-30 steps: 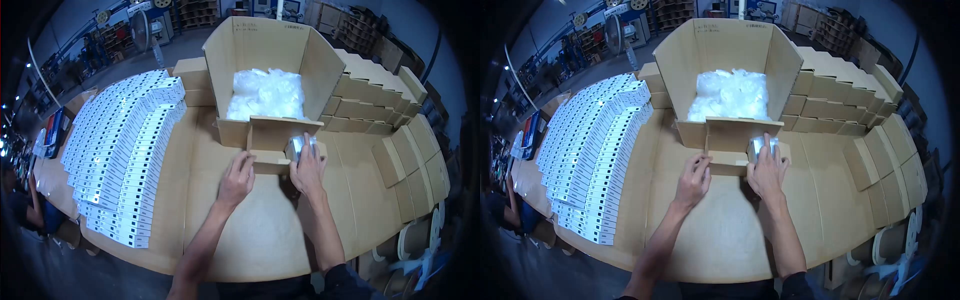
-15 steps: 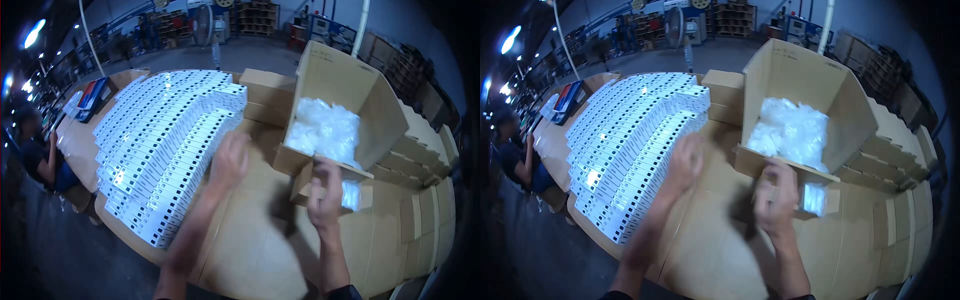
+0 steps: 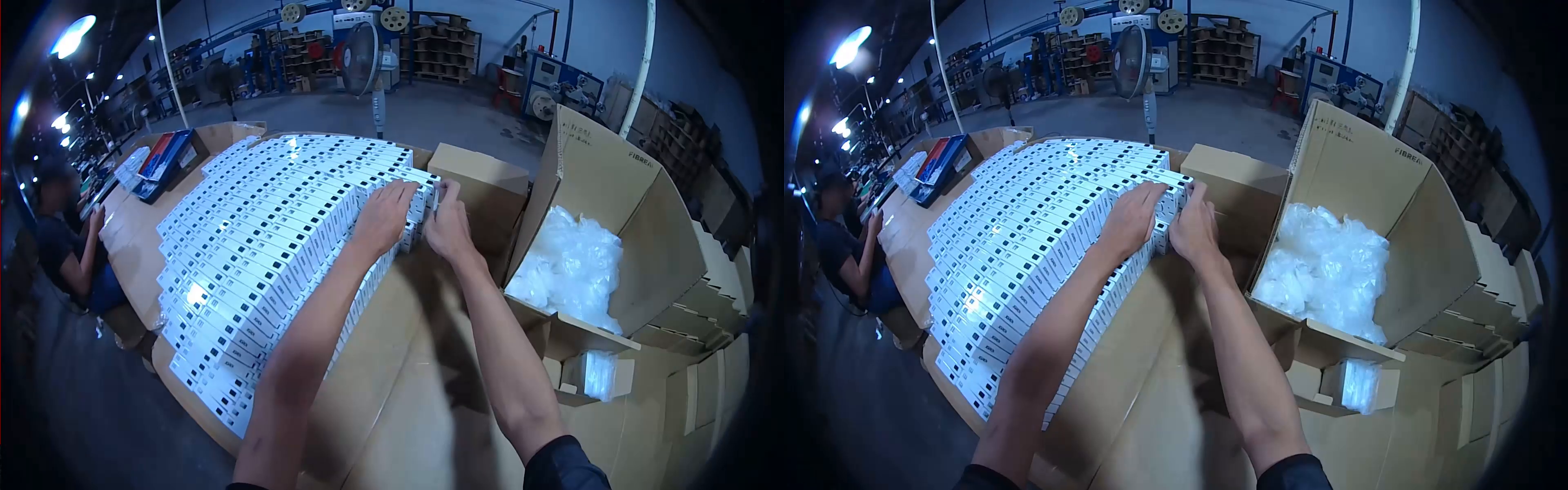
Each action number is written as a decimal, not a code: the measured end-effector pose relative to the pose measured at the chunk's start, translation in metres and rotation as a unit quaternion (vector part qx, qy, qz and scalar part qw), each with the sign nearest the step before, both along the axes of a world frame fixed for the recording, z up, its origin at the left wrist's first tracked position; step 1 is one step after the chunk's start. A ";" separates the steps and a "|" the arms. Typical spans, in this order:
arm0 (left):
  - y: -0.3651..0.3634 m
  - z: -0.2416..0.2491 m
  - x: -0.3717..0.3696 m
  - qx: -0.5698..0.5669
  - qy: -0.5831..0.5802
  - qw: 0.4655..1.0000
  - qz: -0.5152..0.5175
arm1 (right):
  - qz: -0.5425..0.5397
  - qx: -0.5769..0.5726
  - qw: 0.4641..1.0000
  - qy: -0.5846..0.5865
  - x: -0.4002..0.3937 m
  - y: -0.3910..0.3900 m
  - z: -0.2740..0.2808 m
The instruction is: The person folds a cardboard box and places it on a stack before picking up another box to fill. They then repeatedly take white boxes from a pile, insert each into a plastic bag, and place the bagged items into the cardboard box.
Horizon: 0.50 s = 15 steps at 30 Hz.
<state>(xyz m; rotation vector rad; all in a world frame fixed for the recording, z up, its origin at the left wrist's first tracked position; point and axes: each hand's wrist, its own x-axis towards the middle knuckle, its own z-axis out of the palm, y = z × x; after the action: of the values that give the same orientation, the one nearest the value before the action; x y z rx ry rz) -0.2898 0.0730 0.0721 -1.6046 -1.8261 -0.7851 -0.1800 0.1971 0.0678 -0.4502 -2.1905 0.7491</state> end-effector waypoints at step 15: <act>-0.065 0.031 0.066 0.127 -0.078 0.988 0.030 | 0.176 -0.272 0.945 0.039 0.073 -0.045 0.023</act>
<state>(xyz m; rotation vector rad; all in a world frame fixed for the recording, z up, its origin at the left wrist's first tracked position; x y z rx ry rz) -0.2241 0.0084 0.1029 -1.3534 -1.7877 -1.0936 -0.1069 0.1517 0.0912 -0.2875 -1.9905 1.5567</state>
